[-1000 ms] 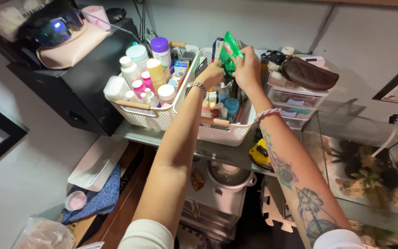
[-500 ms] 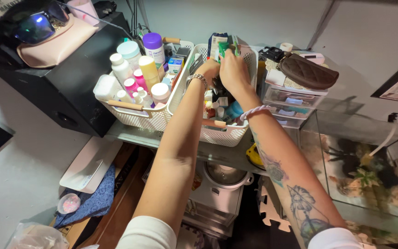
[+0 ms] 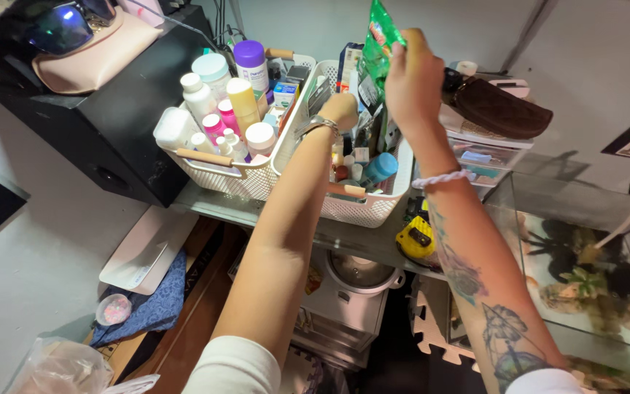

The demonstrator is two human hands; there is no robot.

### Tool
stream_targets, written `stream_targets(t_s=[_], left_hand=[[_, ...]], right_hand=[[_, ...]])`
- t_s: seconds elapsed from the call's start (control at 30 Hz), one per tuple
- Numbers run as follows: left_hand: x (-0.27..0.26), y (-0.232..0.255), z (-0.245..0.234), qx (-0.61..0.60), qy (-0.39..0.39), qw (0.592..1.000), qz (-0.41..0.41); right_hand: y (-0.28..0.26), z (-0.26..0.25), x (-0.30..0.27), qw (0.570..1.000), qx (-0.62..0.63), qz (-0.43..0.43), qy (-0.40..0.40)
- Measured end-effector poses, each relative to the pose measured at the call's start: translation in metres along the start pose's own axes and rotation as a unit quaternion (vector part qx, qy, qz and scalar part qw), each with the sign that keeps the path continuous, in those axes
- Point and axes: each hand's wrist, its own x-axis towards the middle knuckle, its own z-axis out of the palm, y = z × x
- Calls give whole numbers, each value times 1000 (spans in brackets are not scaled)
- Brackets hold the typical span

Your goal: The person organizes various items on a cluttered shelf. They place a green packet, a white packet, and a small black device into a white basket. They also handle a small plastic bag and a small container, moving them around the shelf area.

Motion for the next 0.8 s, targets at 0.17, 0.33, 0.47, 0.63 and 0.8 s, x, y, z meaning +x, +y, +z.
stream_targets(t_s=[0.17, 0.33, 0.47, 0.63, 0.8], left_hand=[[-14, 21, 7, 165, -67, 984, 15], [-27, 24, 10, 221, -109, 969, 32], [-42, 32, -6, 231, -118, 964, 59], [-27, 18, -51, 193, -125, 968, 101], [11, -13, -66, 27, 102, 978, 177]], right_hand=[[-3, -42, -2, 988, 118, 74, -59], [4, -63, -10, 982, 143, 92, -88], [8, -69, -18, 982, 146, 107, -57], [14, -76, -25, 976, 176, 126, -11], [14, -76, -32, 973, 190, 129, 13]])
